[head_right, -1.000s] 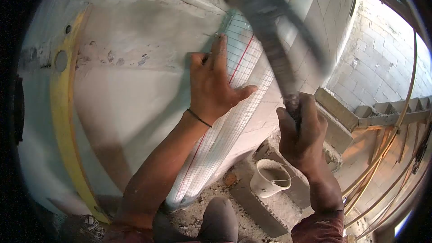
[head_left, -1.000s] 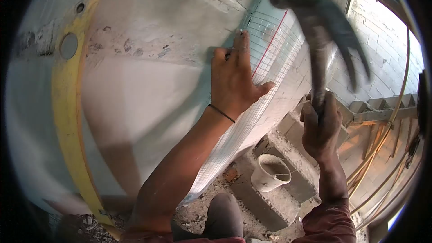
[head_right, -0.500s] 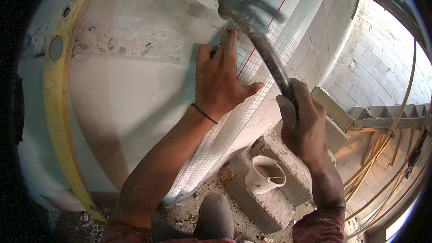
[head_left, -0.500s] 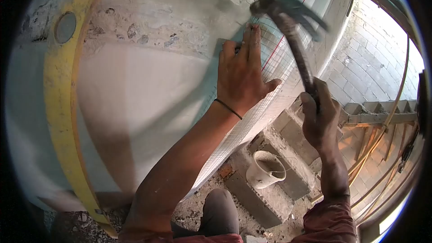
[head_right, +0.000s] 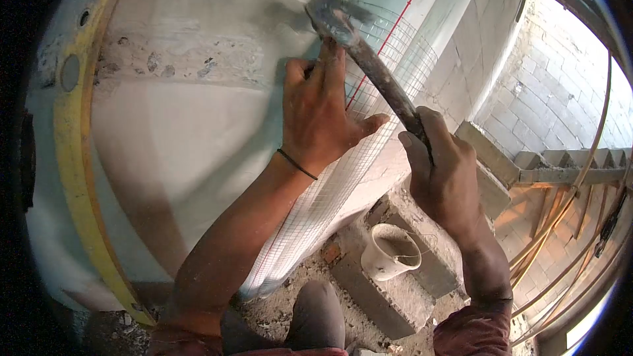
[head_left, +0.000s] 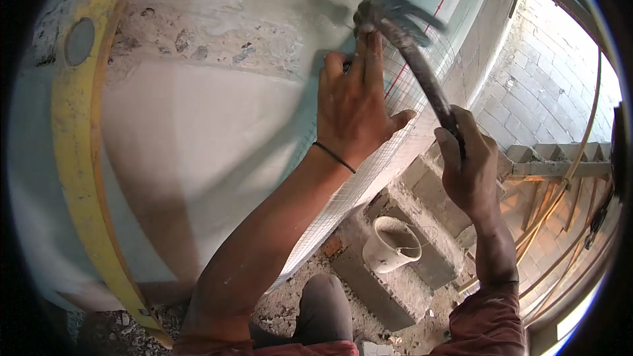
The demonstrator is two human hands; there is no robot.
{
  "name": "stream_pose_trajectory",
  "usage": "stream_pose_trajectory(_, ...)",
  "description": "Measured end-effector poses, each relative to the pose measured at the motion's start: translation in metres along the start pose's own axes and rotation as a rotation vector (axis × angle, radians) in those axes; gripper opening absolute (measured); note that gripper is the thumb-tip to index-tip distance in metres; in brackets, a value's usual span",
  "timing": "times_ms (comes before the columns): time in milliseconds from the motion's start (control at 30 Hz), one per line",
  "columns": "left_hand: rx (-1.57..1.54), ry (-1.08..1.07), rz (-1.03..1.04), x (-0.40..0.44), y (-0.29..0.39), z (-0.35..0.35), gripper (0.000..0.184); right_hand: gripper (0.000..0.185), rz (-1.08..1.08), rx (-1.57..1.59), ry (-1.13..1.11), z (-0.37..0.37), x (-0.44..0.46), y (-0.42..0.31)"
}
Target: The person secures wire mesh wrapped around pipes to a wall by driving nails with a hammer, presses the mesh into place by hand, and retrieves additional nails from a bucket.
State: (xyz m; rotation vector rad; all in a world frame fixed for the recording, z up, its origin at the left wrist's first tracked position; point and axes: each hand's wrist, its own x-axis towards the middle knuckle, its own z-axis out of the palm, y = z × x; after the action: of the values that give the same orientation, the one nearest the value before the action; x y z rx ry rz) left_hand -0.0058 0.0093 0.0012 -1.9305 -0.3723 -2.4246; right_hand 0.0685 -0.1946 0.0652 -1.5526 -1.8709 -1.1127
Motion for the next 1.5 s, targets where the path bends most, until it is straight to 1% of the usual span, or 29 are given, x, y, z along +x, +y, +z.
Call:
stream_pose_trajectory(33,0.046,0.034,0.033,0.001,-0.004,0.005,0.122,0.030,0.090,0.015,-0.118,-0.002,0.002,-0.001)
stream_pose_trajectory(67,0.073,0.055,0.051,0.001,-0.007,0.009,0.126,0.030,0.087,0.015,-0.113,-0.002,0.001,-0.001)
stream_pose_trajectory(100,0.100,0.076,0.069,0.003,-0.008,0.010,0.132,0.030,0.026,0.005,-0.063,-0.001,-0.002,0.000)
stream_pose_trajectory(133,0.106,0.101,0.078,0.002,-0.008,0.010,0.132,0.029,-0.032,-0.004,-0.016,0.001,-0.005,0.000)
stream_pose_trajectory(167,0.109,0.121,0.088,0.000,-0.008,0.011,0.133,0.029,-0.032,-0.003,-0.017,0.003,-0.008,-0.001)
stream_pose_trajectory(233,0.112,0.091,0.074,-0.001,-0.007,0.009,0.133,0.028,-0.093,-0.012,0.119,0.006,-0.013,-0.002)
stream_pose_trajectory(333,0.118,0.079,0.069,0.000,-0.005,0.007,0.133,0.029,-0.106,-0.042,0.156,0.003,-0.015,-0.001)
stream_pose_trajectory(400,0.122,0.099,0.080,0.000,-0.005,0.008,0.134,0.031,-0.076,-0.029,0.171,0.001,-0.019,0.003)
stream_pose_trajectory(500,0.142,0.039,0.063,-0.003,-0.005,0.007,0.136,0.033,-0.013,-0.001,0.198,-0.003,-0.021,0.007)
stream_pose_trajectory(600,0.066,0.012,0.044,-0.003,-0.004,0.003,0.136,0.034,0.035,0.029,0.218,-0.008,-0.026,0.009)
stream_pose_trajectory(633,0.071,0.043,0.072,-0.004,-0.002,0.001,0.126,0.033,0.039,0.039,0.220,-0.009,-0.027,0.010)
stream_pose_trajectory(700,0.079,0.063,0.117,-0.005,-0.002,0.001,0.123,0.032,0.056,0.063,0.232,-0.008,-0.032,0.011)
stream_pose_trajectory(767,0.125,0.197,0.146,-0.006,-0.005,0.006,0.119,0.030,0.078,0.090,0.252,-0.007,-0.039,0.012)
stream_pose_trajectory(800,0.127,0.186,0.166,-0.006,-0.008,0.006,0.119,0.029,0.110,0.125,0.238,-0.006,-0.042,0.012)
stream_pose_trajectory(867,0.017,0.295,0.140,-0.006,-0.013,0.003,0.092,0.027,0.152,0.174,0.240,-0.004,-0.047,0.014)
stream_pose_trajectory(900,-0.060,0.367,0.080,-0.007,-0.005,-0.001,0.059,0.025,0.151,0.233,0.249,-0.001,-0.049,0.016)
stream_pose_trajectory(933,-0.051,0.354,0.097,-0.007,-0.003,-0.001,0.059,0.024,0.147,0.293,0.258,0.003,-0.051,0.018)
stream_pose_trajectory(1000,-0.090,0.418,-0.025,-0.006,-0.001,-0.001,0.039,0.023,0.163,0.342,0.294,0.011,-0.052,0.019)
stream_pose_trajectory(1033,-0.078,0.410,-0.011,-0.005,-0.002,0.001,0.039,0.022,0.175,0.375,0.314,0.016,-0.053,0.019)
stream_pose_trajectory(1067,-0.103,0.440,-0.025,-0.003,-0.004,0.005,0.032,0.022,0.180,0.391,0.321,0.022,-0.053,0.018)
stream_pose_trajectory(1100,-0.129,0.472,-0.040,0.001,-0.004,0.005,0.026,0.022,0.247,0.565,0.333,0.030,-0.052,0.015)
stream_pose_trajectory(1133,-0.118,0.468,-0.032,0.007,-0.005,0.004,0.026,0.024,0.309,0.738,0.339,0.035,-0.051,0.013)
stream_pose_trajectory(1167,-0.074,0.472,-0.038,0.014,-0.007,0.001,0.020,0.029,0.297,0.849,0.347,0.038,-0.047,0.008)
stream_pose_trajectory(1200,-0.031,0.481,-0.045,0.019,-0.007,0.000,0.015,0.029,0.288,0.858,0.347,0.043,-0.046,0.006)
stream_pose_trajectory(1233,-0.024,0.493,-0.037,0.021,-0.007,0.003,0.015,0.030,0.305,0.961,0.339,0.049,-0.045,0.007)
stream_pose_trajectory(1300,-0.352,0.655,-0.149,0.028,-0.009,0.013,0.012,0.031,0.334,1.117,0.325,0.058,-0.042,0.006)
stream_pose_trajectory(1400,-0.408,0.635,-0.174,0.025,-0.011,0.012,0.014,0.026,0.316,1.193,0.330,0.076,-0.037,0.000)
stream_pose_trajectory(1433,-0.424,0.630,-0.187,0.024,-0.013,0.012,0.015,0.023,0.318,1.159,0.372,0.085,-0.034,-0.004)
stream_pose_trajectory(1500,-0.296,0.582,-0.071,0.023,-0.019,0.013,0.014,0.022,0.345,1.193,0.344,0.092,-0.031,-0.008)
